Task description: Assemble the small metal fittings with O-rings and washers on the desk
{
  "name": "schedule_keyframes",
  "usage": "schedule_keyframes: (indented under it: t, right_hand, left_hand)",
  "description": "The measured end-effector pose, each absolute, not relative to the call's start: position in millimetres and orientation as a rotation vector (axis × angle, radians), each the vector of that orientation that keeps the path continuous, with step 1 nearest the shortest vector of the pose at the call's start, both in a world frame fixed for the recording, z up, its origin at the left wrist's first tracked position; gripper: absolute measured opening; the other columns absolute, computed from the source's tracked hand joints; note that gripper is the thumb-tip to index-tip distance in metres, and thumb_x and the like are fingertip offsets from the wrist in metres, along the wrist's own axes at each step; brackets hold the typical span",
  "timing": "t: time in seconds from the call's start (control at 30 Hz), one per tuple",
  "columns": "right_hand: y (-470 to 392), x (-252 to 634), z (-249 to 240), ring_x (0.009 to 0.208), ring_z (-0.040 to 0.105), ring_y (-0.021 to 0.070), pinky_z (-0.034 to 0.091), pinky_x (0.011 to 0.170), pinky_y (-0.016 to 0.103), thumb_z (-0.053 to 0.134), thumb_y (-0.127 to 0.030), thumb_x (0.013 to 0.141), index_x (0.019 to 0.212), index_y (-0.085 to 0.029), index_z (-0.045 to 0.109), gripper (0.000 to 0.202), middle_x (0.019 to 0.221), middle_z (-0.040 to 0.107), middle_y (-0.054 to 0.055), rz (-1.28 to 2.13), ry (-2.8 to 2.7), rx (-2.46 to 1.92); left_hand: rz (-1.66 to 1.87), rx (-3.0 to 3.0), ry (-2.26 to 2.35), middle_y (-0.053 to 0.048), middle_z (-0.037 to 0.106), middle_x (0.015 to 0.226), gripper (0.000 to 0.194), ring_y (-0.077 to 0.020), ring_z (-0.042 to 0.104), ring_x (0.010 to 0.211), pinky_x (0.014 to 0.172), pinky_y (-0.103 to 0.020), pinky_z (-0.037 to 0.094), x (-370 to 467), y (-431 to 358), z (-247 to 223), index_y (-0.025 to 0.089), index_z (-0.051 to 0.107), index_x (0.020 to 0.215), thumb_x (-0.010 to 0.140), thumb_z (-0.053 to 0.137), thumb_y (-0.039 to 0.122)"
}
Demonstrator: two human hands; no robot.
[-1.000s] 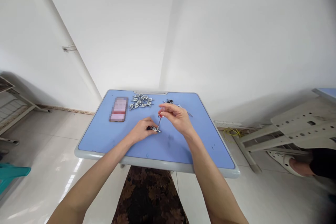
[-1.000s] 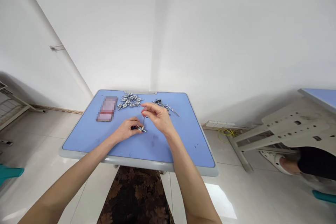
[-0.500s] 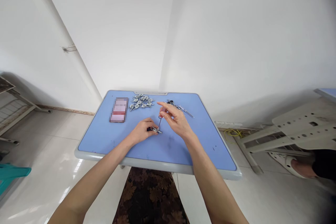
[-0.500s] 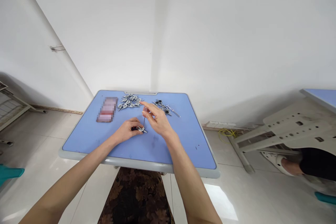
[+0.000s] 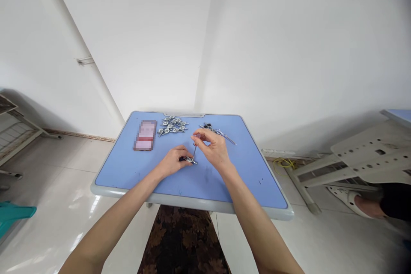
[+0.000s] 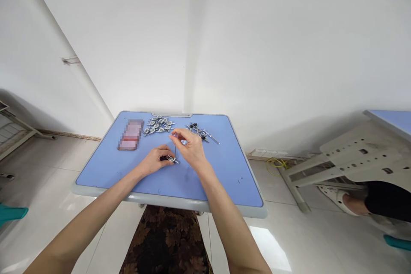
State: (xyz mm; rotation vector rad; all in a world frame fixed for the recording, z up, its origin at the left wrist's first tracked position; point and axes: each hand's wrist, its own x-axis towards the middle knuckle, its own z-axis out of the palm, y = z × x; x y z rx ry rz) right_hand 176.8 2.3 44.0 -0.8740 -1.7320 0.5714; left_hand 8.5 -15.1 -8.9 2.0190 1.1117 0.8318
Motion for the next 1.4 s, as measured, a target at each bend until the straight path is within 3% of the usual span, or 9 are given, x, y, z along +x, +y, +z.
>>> schedule_keyframes:
  t: [0.27,0.63,0.8,1.1,1.4]
  right_hand:
    - [3,182,41,0.060,0.061,0.0133,0.053,0.062,0.029,0.060,-0.037,0.085,0.097,-0.021,0.063,0.020,0.066,0.060,-0.001,0.670,-1.488,-0.866]
    - [10,188,47,0.061,0.060,0.0117,0.057,0.061,0.029,0.068,-0.043,0.077,0.091,-0.020,0.063,0.027,0.065,0.059,-0.003,0.878,-1.100,-0.818]
    - [6,186,46,0.060,0.060,0.0121,0.056,0.062,0.029,0.066,-0.043,0.079,0.094,-0.020,0.063,0.027,0.064,0.060,-0.003,0.861,-1.218,-0.806]
    - [-5,177,41,0.062,0.061,0.0119,0.053,0.061,0.027,0.056,-0.029,0.087,0.097,-0.021,0.064,0.015,0.077,0.063,0.001,0.666,-1.638,-0.783]
    - [-7,174,37,0.065,0.063,0.0132,0.055,0.065,0.029,0.054,-0.026,0.088,0.099,-0.023,0.065,0.016,0.084,0.066,0.003,0.640,-1.716,-0.758]
  left_hand:
    - [0.832,1.904,1.022,-0.005,0.063,0.092,0.022,-0.0147,0.056,0.076,0.074,-0.028,0.047,-2,-6,-9,0.016,0.072,0.092,0.077,0.072,0.031]
    - [0.836,1.849,0.985,-0.006,0.064,0.094,0.027,-0.0145,0.056,0.078,0.074,-0.027,0.046,-7,-5,-5,0.016,0.072,0.096,0.080,0.068,0.038]
    - [0.808,1.979,1.052,-0.006,0.062,0.096,0.024,-0.0149,0.056,0.079,0.077,-0.029,0.047,-1,-10,-6,0.017,0.072,0.096,0.079,0.069,0.033]
    - [0.806,2.055,1.061,-0.005,0.059,0.095,0.027,-0.0167,0.057,0.083,0.077,-0.029,0.047,2,-13,-7,0.017,0.071,0.104,0.077,0.071,0.025]
    - [0.817,2.056,1.059,-0.005,0.060,0.096,0.021,-0.0170,0.057,0.085,0.080,-0.029,0.047,3,-13,-8,0.018,0.071,0.097,0.077,0.070,0.021]
